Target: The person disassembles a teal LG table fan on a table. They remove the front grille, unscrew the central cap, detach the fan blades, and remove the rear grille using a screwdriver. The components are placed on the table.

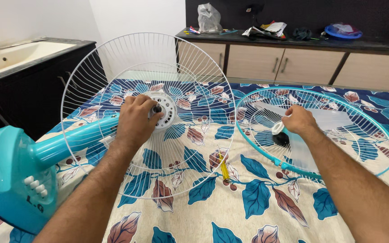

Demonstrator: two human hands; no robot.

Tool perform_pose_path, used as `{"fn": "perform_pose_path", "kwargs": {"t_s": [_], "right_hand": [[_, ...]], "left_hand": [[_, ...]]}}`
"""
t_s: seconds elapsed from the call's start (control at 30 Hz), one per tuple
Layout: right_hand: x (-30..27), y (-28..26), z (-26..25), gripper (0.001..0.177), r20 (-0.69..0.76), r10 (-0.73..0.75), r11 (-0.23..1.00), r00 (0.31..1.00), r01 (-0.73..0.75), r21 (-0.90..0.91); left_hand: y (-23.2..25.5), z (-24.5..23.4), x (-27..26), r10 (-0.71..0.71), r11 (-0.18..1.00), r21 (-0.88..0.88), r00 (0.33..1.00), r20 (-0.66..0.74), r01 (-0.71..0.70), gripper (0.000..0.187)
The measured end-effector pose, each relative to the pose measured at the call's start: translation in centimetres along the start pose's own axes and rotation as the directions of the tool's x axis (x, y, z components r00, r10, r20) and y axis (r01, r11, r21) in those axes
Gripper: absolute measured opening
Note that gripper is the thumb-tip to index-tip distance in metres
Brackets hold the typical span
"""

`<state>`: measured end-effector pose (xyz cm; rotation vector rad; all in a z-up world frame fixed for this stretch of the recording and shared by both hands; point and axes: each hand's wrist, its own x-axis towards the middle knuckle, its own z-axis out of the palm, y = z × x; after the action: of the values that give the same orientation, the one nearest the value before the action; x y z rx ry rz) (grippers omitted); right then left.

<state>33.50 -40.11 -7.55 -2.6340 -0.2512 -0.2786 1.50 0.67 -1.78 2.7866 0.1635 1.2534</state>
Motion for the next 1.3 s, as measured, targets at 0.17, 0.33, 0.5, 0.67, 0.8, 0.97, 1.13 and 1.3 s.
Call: {"fn": "perform_pose_path", "kwargs": {"t_s": [0.17,0.33,0.5,0.67,0.8,0.97,1.13,1.3], "right_hand": [[-3.9,-9.5,-3.3,0.031,-0.329,-0.324,0.931,0.887,0.361,0.056],[-9.1,-19.5,-3.0,0.046,-0.348,-0.314,0.799,0.883,0.444,0.406],[-13.4,-22.1,1.6,0.078,-0.527,-0.493,0.788,0.692,0.612,0.067],[-13.9,-19.9,4.1,0.084,-0.244,-0.184,0.873,0.952,0.273,0.405],[-14.4,-19.0,4.3,0.055,0.107,-0.145,0.344,0.984,-0.051,0.937],[-16.2,-19.6,4.9,0.05,0.361,-0.091,0.012,0.928,-0.361,0.932],[-15.8,-21.5,5.6,0.042,0.31,-0.061,0.099,0.949,-0.303,0.948],[-15.1,-21.7,5.5,0.042,0.354,0.021,0.186,0.935,-0.351,0.918]], "left_hand": [[-0.2,0.4,-0.1,0.024,1.0,-0.009,0.999,-0.046,-0.025,0.036],[-0.4,0.6,-0.7,0.044,0.998,-0.033,0.995,-0.093,-0.047,0.034],[-0.6,0.5,-0.8,0.047,0.997,-0.063,0.996,-0.08,-0.052,0.034],[-0.9,0.9,-0.8,0.069,0.995,-0.063,0.991,-0.115,-0.077,0.035],[-1.1,1.0,-0.8,0.082,0.995,-0.048,0.986,-0.145,-0.09,0.033],[-1.4,0.5,-0.7,0.061,0.99,-0.117,0.986,-0.157,-0.08,0.033],[-2.6,-1.0,0.6,0.043,0.98,-0.195,0.999,-0.028,-0.048,0.034],[-4.7,-3.5,-0.7,0.073,0.969,-0.244,0.992,0.104,-0.045,0.035]]}}
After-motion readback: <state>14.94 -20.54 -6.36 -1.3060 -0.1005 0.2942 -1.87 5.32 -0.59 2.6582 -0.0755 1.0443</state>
